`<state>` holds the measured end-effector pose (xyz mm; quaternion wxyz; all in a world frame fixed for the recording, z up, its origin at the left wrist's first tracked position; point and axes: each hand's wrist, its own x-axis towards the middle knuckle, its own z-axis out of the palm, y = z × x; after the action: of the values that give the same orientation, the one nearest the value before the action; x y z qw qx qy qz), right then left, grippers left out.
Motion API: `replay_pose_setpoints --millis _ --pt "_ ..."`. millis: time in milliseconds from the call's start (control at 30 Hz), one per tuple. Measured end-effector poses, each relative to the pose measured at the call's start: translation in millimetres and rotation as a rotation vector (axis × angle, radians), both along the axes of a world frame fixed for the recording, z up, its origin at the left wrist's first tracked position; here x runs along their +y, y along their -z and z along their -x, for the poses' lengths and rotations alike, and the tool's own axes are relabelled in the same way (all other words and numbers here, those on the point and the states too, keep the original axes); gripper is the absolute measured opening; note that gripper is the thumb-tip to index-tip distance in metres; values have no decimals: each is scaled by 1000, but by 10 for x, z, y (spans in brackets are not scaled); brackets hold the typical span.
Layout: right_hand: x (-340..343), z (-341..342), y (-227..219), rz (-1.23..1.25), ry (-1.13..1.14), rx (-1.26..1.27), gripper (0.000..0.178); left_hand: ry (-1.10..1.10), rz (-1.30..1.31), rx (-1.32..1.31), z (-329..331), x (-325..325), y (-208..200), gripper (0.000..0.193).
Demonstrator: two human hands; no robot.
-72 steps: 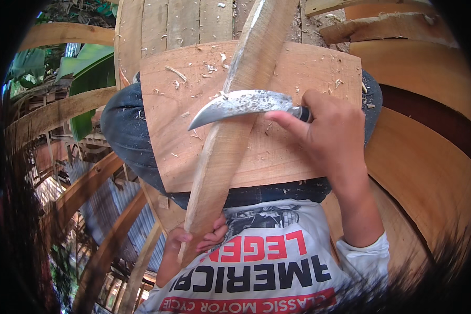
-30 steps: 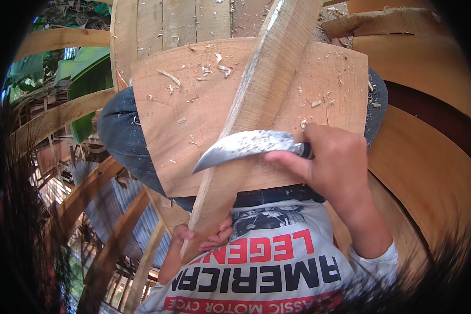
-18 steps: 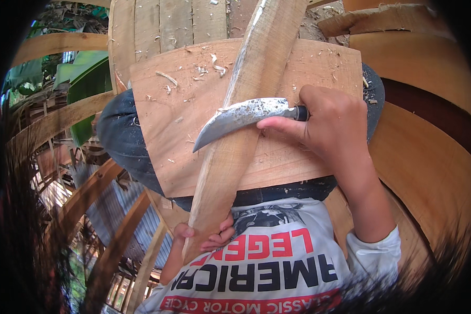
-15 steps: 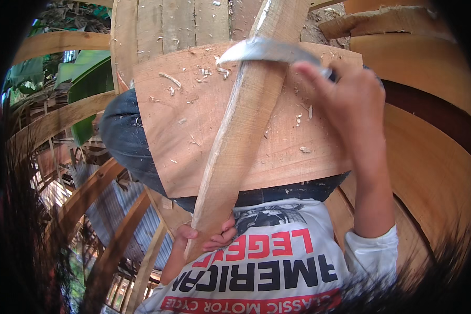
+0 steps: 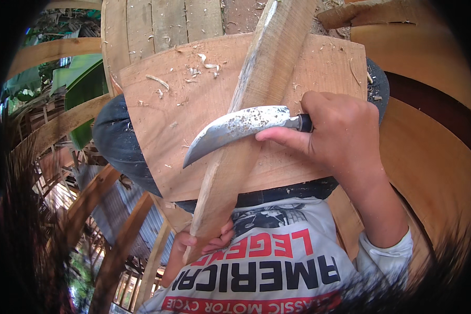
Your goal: The person is sitting on a wooden platform and using a curved knife to shave and shape a long, thin piece of wood. They hold the wood with their left hand and use the knife with their right hand to remove thin strips of wood, creating shavings that fall onto the platform.
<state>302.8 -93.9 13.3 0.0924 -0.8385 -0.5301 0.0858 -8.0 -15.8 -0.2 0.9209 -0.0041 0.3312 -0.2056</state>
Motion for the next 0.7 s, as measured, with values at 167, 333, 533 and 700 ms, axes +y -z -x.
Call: replay_pose_setpoints --millis 167,333,533,700 --pt "9 -703 66 97 448 -109 72 33 -13 -108 17 -16 44 70" --pt "-555 -1606 -40 -133 701 23 71 53 -122 -140 -36 10 -11 65" --pt "-140 41 -202 1 -12 133 59 70 -183 -157 -26 30 27 65" --pt "-166 -32 -65 -30 57 29 63 108 -273 -200 -78 46 -41 66"
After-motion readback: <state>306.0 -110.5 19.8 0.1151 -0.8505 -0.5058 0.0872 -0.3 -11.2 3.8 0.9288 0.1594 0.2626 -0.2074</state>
